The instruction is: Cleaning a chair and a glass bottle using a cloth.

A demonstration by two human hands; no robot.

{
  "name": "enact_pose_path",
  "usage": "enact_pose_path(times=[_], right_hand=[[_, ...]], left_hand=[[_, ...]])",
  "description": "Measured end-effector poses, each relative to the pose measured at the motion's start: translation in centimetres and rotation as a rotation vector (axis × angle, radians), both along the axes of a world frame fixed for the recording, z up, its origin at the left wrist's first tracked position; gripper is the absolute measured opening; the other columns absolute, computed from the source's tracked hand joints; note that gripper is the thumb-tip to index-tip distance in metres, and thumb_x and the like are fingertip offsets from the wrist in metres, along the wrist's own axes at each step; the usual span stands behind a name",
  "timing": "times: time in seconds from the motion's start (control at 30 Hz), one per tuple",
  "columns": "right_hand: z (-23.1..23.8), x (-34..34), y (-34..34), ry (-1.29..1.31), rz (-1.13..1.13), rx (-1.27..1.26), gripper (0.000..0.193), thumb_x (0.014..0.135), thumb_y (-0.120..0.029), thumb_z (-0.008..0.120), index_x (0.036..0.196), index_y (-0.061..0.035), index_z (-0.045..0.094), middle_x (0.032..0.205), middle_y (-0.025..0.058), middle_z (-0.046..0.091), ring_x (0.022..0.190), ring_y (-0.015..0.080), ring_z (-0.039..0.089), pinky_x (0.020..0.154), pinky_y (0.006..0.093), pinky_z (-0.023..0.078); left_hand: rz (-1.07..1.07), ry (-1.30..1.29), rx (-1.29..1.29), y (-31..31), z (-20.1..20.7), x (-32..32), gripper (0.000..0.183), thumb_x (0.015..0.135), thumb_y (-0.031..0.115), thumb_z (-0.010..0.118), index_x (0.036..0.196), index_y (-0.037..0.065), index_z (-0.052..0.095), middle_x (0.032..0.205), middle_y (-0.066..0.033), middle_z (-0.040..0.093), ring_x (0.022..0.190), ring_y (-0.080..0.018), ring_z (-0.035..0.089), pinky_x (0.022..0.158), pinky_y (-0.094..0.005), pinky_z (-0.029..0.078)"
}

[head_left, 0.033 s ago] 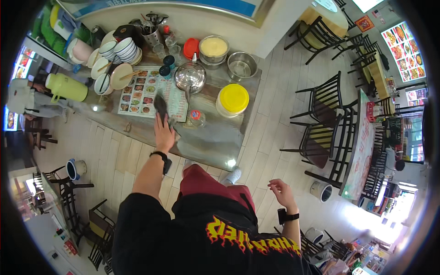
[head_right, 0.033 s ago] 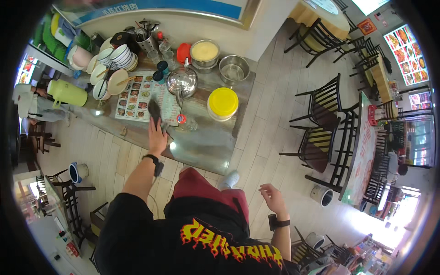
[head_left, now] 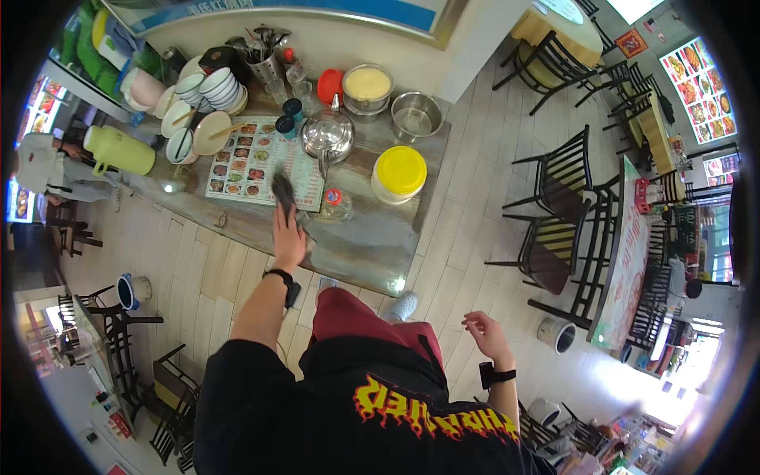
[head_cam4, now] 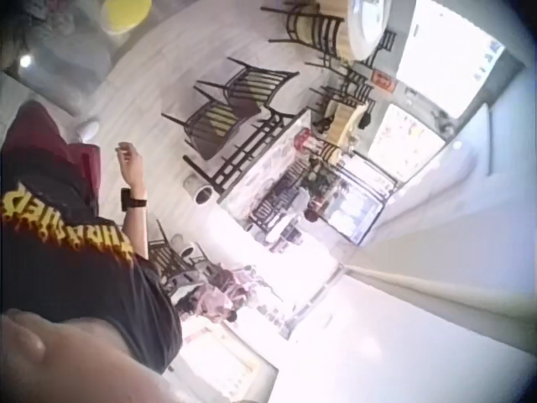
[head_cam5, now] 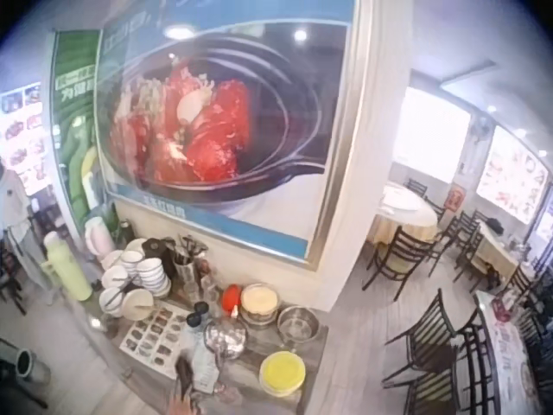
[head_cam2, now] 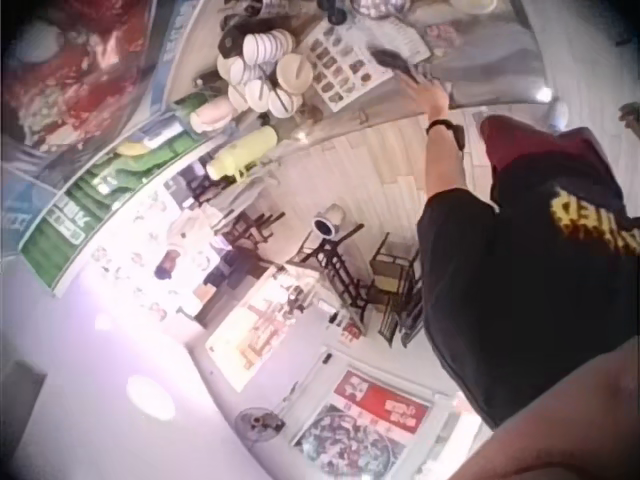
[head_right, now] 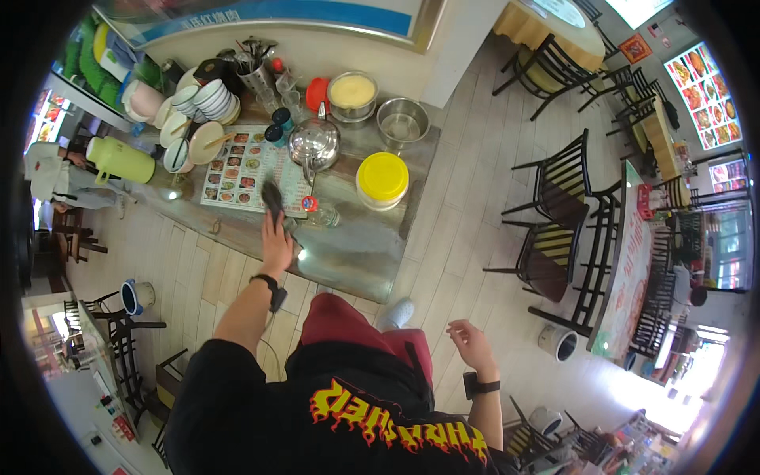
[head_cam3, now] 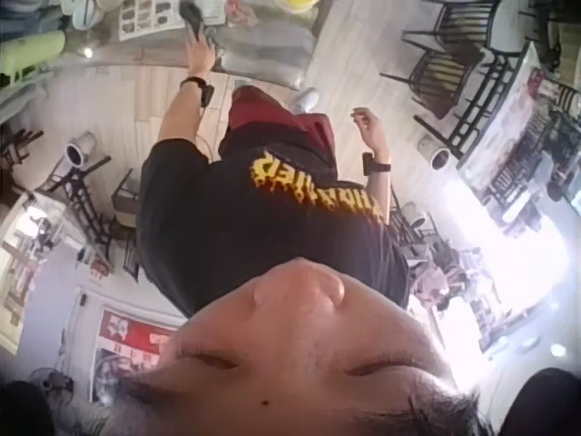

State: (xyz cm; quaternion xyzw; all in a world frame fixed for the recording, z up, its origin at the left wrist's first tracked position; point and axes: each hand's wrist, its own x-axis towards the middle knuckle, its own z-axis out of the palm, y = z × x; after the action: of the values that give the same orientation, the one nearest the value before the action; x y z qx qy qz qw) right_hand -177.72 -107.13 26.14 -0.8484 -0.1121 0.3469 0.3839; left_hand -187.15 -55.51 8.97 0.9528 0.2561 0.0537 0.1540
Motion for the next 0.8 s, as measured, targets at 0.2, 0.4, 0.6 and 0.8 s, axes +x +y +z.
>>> enact_pose_path(times=[0.2, 0.4, 0.6, 0.8], right_hand=[[-3.0, 0.4, -7.9, 0.018, 0.071, 0.119, 0.015, 0.092, -0.008, 0.057, 0.105, -0.0006, 0.062, 0.085, 0.0088, 0.07, 0.08, 0.0189, 0.068, 0.071, 0.0301, 0.054], [-3.2, 0.2, -13.4, -0.055, 0.096, 0.012, 0.011, 0.083, -0.002, 0.047, 0.079, 0.0, 0.057, 0.064, 0.0038, 0.055, 0.061, 0.0139, 0.056, 0.058, 0.0281, 0.045], [-3.1, -0.5, -15.5, -0.027, 0.134, -0.03, 0.013, 0.076, -0.004, 0.044, 0.072, 0.0008, 0.056, 0.063, 0.0136, 0.055, 0.062, 0.025, 0.056, 0.061, 0.0357, 0.045], [-5.3, -1.1, -14.8, -0.041, 0.003, 0.074, 0.016, 0.074, 0.001, 0.04, 0.065, -0.0014, 0.053, 0.054, 0.002, 0.047, 0.053, 0.011, 0.046, 0.05, 0.028, 0.038]], left_hand=[[0.023, 0.035, -0.077, -15.6, 0.6, -1.1, 0.067, 0.087, 0.012, 0.057, 0.146, -0.001, 0.029, 0.154, -0.0291, 0.015, 0.138, -0.0446, 0.026, 0.114, -0.0473, 0.026], [-0.163, 0.041, 0.135, -26.8, 1.4, 1.9, 0.068, 0.081, 0.006, 0.061, 0.144, 0.0, 0.036, 0.153, -0.027, 0.023, 0.137, -0.0409, 0.03, 0.112, -0.0442, 0.03], [-0.709, -0.046, 0.046, -28.8, 2.2, 3.9, 0.06, 0.082, 0.007, 0.06, 0.139, 0.002, 0.045, 0.155, -0.0185, 0.027, 0.138, -0.0324, 0.032, 0.114, -0.0387, 0.029], [-0.524, 0.089, 0.149, -23.2, 1.2, 2.2, 0.054, 0.086, 0.009, 0.058, 0.139, 0.01, 0.046, 0.154, -0.0075, 0.031, 0.13, -0.0251, 0.04, 0.109, -0.0365, 0.036]])
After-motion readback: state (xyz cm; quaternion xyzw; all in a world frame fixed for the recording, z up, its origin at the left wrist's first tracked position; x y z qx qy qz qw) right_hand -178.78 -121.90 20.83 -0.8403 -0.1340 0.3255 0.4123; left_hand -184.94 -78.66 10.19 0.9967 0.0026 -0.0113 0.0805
